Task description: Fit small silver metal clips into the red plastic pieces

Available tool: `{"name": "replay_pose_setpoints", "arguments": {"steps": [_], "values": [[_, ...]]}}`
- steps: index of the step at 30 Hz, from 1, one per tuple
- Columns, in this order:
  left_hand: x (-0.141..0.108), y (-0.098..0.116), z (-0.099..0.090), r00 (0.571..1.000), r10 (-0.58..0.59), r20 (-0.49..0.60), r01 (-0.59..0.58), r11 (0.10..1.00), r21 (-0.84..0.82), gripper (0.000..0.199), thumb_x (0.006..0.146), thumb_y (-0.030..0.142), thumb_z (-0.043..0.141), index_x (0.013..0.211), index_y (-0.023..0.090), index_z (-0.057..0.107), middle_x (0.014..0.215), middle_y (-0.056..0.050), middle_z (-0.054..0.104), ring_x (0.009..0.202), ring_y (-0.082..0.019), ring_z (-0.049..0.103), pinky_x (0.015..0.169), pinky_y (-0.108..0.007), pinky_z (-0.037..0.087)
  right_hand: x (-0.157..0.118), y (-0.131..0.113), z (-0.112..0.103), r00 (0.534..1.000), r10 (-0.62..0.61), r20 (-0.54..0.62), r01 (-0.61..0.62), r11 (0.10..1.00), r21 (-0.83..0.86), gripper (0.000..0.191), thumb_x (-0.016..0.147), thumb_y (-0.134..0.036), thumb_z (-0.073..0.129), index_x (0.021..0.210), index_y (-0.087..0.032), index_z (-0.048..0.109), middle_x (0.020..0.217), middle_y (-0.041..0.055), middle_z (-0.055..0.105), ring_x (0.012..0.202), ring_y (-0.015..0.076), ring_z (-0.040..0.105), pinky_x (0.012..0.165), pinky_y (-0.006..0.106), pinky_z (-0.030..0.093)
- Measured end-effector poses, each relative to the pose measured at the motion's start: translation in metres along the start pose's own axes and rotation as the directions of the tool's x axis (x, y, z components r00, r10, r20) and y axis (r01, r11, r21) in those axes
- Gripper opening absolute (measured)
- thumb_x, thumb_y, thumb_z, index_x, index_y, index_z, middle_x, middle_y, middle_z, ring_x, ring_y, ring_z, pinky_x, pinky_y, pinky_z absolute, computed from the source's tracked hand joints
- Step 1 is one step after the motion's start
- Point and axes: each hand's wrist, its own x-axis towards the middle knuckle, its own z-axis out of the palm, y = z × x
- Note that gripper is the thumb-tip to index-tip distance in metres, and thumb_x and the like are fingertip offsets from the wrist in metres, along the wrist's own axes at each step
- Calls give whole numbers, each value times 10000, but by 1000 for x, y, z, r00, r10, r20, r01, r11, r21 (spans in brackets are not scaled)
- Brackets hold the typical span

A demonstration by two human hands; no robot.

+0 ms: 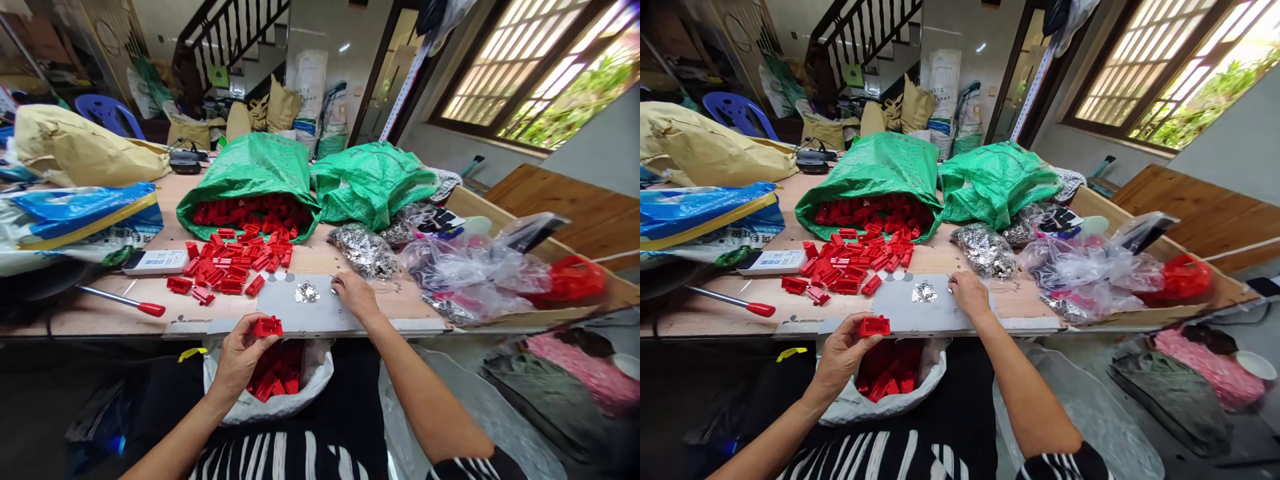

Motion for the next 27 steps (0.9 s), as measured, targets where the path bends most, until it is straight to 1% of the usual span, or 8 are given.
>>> {"name": "replay_pose_setpoints", "arguments": {"steps": [4, 8, 12, 14, 18, 20, 23, 27], "values": [[-1, 3, 4, 1000, -6, -14, 6, 1000, 15, 296, 669, 276, 742, 930, 204, 625, 867, -9, 696, 815, -178, 647, 774, -277, 501, -13, -9, 2, 999, -31, -35, 35, 992, 123, 147, 883, -284, 478, 947, -222, 594, 862, 22, 664, 783, 165, 586, 683, 257, 396], [0, 3, 4, 1000, 1, -9, -1, 1000, 20, 293, 671, 281, 742, 931, 204, 633, 880, -15, 702, 826, -184, 647, 788, -282, 498, -30, -16, 12, 990, -141, -18, 139, 935, 325, 108, 854, -266, 496, 873, -219, 591, 782, 4, 631, 724, 157, 565, 660, 258, 398], [1, 5, 1, 1000, -8, -5, 8, 996, 89, 352, 700, 304, 722, 1030, 207, 650, 952, -29, 700, 873, -188, 635, 848, -285, 476, -43, -20, 18, 986, -163, -23, 163, 939, 304, 73, 826, -231, 544, 807, -205, 610, 817, 23, 601, 770, 160, 546, 709, 274, 404], [1, 7, 0, 999, -42, 17, 40, 995, 88, 422, 724, 316, 702, 1127, 215, 625, 974, -31, 691, 888, -184, 625, 874, -293, 467, -47, -26, 14, 976, -213, -47, 215, 905, 368, 77, 836, -229, 551, 843, -205, 625, 861, 33, 603, 787, 159, 549, 724, 277, 414], [0, 10, 2, 986, -128, 104, 140, 982, -124, 532, 769, 336, 657, 1268, 224, 510, 908, -19, 665, 815, -163, 616, 818, -315, 508, -58, -55, -6, 892, -451, -25, 377, 713, 592, 117, 866, -222, 550, 938, -210, 641, 911, 40, 643, 821, 149, 581, 738, 257, 439], [0, 11, 4, 982, -138, 126, 162, 965, -205, 528, 767, 330, 661, 1262, 227, 508, 889, -14, 654, 782, -154, 609, 775, -303, 519, -63, -70, -13, 843, -538, -12, 425, 651, 629, 150, 867, -212, 559, 990, -219, 645, 933, 41, 659, 857, 153, 595, 770, 259, 444], [-2, 14, 5, 978, -146, 146, 179, 953, -246, 495, 754, 311, 678, 1223, 229, 543, 833, -2, 645, 714, -132, 595, 728, -266, 504, -67, -83, -16, 797, -604, 0, 472, 624, 623, 172, 875, -226, 559, 1015, -231, 659, 934, 47, 673, 861, 163, 608, 778, 273, 451], [-4, 17, 4, 970, -163, 180, 210, 934, -289, 473, 765, 298, 671, 1218, 227, 558, 777, 6, 639, 661, -107, 569, 698, -237, 471, -69, -86, -12, 769, -639, 2, 496, 599, 629, 153, 881, -244, 557, 981, -226, 670, 906, 45, 685, 836, 161, 617, 762, 269, 458]]}}
